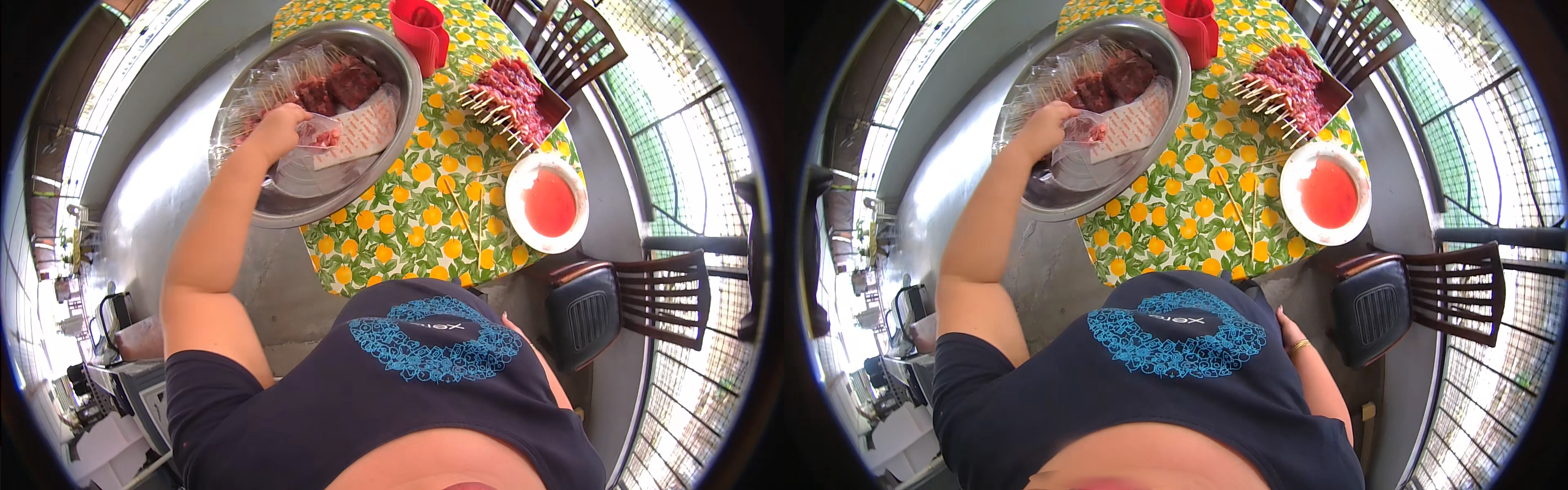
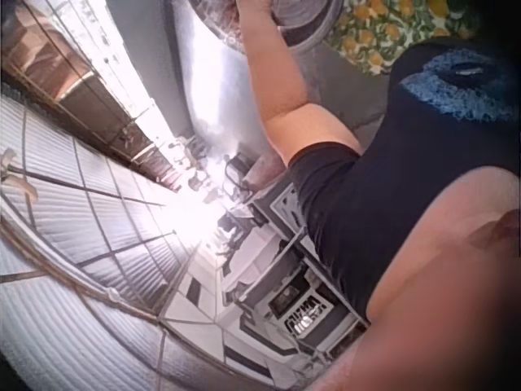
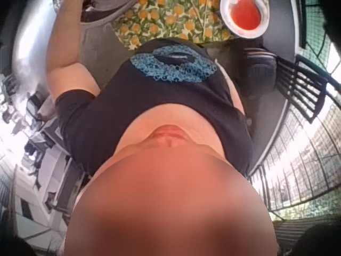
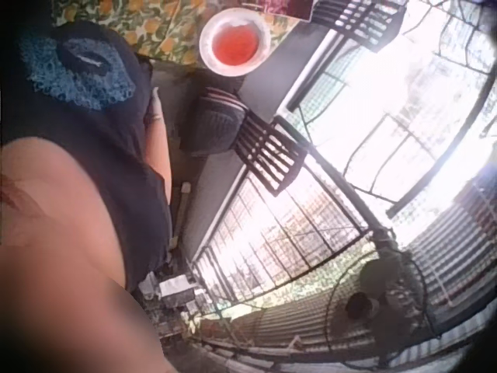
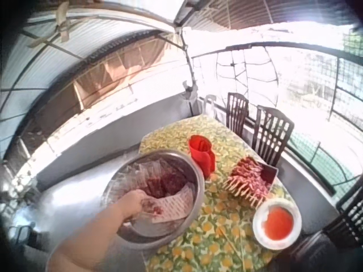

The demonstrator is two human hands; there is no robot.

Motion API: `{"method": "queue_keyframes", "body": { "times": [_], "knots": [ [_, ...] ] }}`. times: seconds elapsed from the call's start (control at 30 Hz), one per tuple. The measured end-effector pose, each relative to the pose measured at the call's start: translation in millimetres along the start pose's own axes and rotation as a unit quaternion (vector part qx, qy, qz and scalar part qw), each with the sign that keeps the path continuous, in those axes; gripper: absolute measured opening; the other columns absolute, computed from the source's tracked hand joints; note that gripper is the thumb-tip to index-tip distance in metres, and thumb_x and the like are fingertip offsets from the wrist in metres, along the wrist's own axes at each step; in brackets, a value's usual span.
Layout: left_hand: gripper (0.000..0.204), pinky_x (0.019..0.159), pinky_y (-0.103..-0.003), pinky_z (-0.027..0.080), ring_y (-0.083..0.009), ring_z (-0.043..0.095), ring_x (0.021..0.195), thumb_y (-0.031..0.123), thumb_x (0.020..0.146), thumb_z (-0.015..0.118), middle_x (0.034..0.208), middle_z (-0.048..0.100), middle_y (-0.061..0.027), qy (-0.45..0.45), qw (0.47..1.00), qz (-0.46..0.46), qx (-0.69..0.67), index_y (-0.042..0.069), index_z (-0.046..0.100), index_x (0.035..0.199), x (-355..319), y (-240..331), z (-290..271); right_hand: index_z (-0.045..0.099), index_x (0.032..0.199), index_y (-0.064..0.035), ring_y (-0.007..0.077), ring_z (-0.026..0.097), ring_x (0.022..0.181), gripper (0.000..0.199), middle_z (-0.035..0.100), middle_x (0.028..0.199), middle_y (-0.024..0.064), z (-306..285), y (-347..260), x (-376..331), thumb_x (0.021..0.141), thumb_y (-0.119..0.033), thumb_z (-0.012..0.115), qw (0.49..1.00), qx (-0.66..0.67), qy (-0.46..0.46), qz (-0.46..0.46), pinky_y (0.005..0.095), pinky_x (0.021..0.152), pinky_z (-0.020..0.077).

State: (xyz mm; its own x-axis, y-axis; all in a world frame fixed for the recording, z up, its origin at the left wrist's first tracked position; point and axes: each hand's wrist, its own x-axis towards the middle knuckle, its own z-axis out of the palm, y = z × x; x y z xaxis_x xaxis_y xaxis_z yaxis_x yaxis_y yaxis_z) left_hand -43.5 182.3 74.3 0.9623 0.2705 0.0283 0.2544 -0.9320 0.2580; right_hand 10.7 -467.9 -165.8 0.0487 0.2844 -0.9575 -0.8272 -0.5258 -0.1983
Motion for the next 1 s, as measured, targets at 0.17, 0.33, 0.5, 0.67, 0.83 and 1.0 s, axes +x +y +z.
{"method": "queue_keyframes", "body": {
  "times": [0.17,0.33,0.5,0.67,0.83,1.0],
  "knots": [
    [0.051,0.086,-0.029,0.051,-0.018,0.066,0.099,-0.009,0.073,0.054,0.113,0.07,-0.0097,-0.037,0.976,-0.163,-0.142,-0.002,0.07,0.121,-36,104,-102,0.063,0.125,-0.0054,0.0135,0.066,0.084,0.042,0.069,0.096,0.0059,26,-155,-64,0.105,-0.041,0.054,0.952,-0.208,0.014,-0.222,0.0314,0.072,0.0554],
    [0.049,0.086,-0.025,0.05,-0.0116,0.064,0.098,-0.006,0.077,0.056,0.115,0.07,-0.0072,-0.052,0.922,-0.214,-0.317,0.0,0.069,0.124,-78,190,-109,0.063,0.123,-0.003,0.012,0.069,0.078,0.047,0.073,0.097,0.0082,112,-236,-136,0.107,-0.044,0.047,0.859,-0.253,-0.18,-0.408,0.0234,0.063,0.0543],
    [0.04,0.091,-0.035,0.052,-0.0238,0.068,0.1,-0.006,0.074,0.059,0.104,0.072,-0.0159,-0.013,0.953,-0.122,-0.278,-0.002,0.073,0.111,-104,237,-28,0.068,0.11,-0.0021,0.0105,0.067,0.062,0.059,0.072,0.082,0.0057,149,-244,-148,0.104,-0.056,0.046,0.885,-0.262,-0.298,-0.245,0.0219,0.051,0.0501],
    [0.039,0.092,-0.041,0.053,-0.035,0.06,0.106,-0.003,0.078,0.061,0.12,0.067,-0.0167,0.142,0.99,0.014,0.002,-0.003,0.069,0.116,-114,244,94,0.068,0.106,-0.0026,0.0124,0.066,0.059,0.055,0.071,0.08,0.0058,144,-226,-86,0.104,-0.054,0.047,0.899,-0.298,-0.266,-0.179,0.0227,0.048,0.0492],
    [0.038,0.08,-0.036,0.058,-0.0287,0.058,0.102,0.007,0.082,0.062,0.131,0.061,-0.0102,0.17,0.979,-0.004,0.114,-0.001,0.067,0.119,-128,246,205,0.065,0.106,-0.0002,0.0191,0.07,0.066,0.038,0.071,0.087,0.0093,143,-202,2,0.103,-0.037,0.057,0.923,-0.257,-0.244,-0.147,0.0278,0.054,0.0567],
    [0.037,0.075,-0.034,0.059,-0.0264,0.057,0.103,0.009,0.083,0.064,0.132,0.061,-0.0079,0.183,0.976,0.0,0.122,0.003,0.068,0.119,-155,253,267,0.064,0.105,0.0027,0.0215,0.071,0.064,0.024,0.07,0.082,0.0112,137,-176,57,0.101,-0.021,0.06,0.907,-0.341,-0.125,-0.211,0.0341,0.055,0.061]
  ]
}}
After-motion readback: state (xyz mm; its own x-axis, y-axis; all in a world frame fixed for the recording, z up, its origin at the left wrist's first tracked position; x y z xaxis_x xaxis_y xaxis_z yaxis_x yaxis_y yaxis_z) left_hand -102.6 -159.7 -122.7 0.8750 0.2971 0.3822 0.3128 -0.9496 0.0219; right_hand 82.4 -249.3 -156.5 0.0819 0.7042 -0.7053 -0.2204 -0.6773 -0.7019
